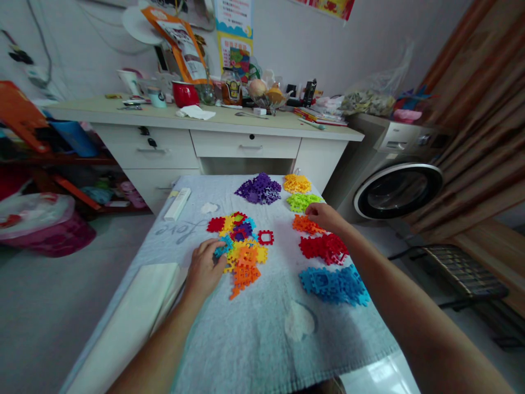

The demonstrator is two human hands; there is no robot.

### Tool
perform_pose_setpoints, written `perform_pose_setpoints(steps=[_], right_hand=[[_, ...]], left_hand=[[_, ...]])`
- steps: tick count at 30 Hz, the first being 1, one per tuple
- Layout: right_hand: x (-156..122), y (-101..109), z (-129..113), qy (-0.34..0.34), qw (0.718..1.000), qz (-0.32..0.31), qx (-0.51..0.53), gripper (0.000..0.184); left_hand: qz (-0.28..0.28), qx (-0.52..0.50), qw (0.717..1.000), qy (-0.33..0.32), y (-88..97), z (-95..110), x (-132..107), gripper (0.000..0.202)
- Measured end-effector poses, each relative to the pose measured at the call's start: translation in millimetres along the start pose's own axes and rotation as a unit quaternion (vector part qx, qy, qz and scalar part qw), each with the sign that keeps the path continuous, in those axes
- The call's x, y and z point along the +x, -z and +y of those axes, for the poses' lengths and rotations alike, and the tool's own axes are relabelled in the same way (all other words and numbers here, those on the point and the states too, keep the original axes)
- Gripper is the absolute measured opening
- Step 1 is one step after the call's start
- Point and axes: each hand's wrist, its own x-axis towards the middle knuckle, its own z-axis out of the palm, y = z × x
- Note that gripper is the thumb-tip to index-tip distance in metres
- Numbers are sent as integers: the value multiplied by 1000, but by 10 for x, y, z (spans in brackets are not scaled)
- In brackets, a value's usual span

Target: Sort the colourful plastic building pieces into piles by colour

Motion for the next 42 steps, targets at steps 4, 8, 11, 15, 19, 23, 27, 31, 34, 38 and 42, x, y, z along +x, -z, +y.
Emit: perform_pose_setpoints(steps=[4, 8, 11, 15, 19, 23, 27, 31, 34, 38, 42], right_hand=[[92, -129, -235, 17, 995, -9, -100, 22], [128, -252, -285, -15, 986, -21, -166, 24], [116, -269, -305, -29, 974, -18, -226, 25], [49, -216, -419, -16, 965, 4, -260, 27], [-82, -283, -675, 31, 976, -8, -216, 29], [-224, -592, -970, 74, 978, -65, -186, 31], [-300, -926, -1104, 60, 978, -93, -177, 41], [-343, -1044, -1097, 52, 982, -66, -171, 41], [-371, -1025, -1083, 50, 981, -61, -175, 36], [-412, -964, -1061, 41, 984, -60, -165, 30], [-525, -759, -957, 13, 992, -18, -123, 30]], left_hand=[[2, -3, 1000, -1, 7, 13, 3, 27], [-1, -7, 1000, -1, 14, 22, 7, 27], [-1, -4, 1000, 1, 14, 20, 3, 27], [-1, -1, 1000, 4, 4, 14, -4, 27], [2, 0, 1000, 0, 3, 21, -5, 26], [4, 3, 1000, -4, 11, 31, -6, 26], [5, 5, 1000, -4, 13, 23, -10, 27], [4, 11, 1000, -3, 8, 16, -13, 27], [4, 9, 1000, 1, 7, 22, -12, 26], [4, 2, 1000, -1, 11, 29, -6, 26], [0, 3, 1000, -2, 11, 25, -5, 27]])
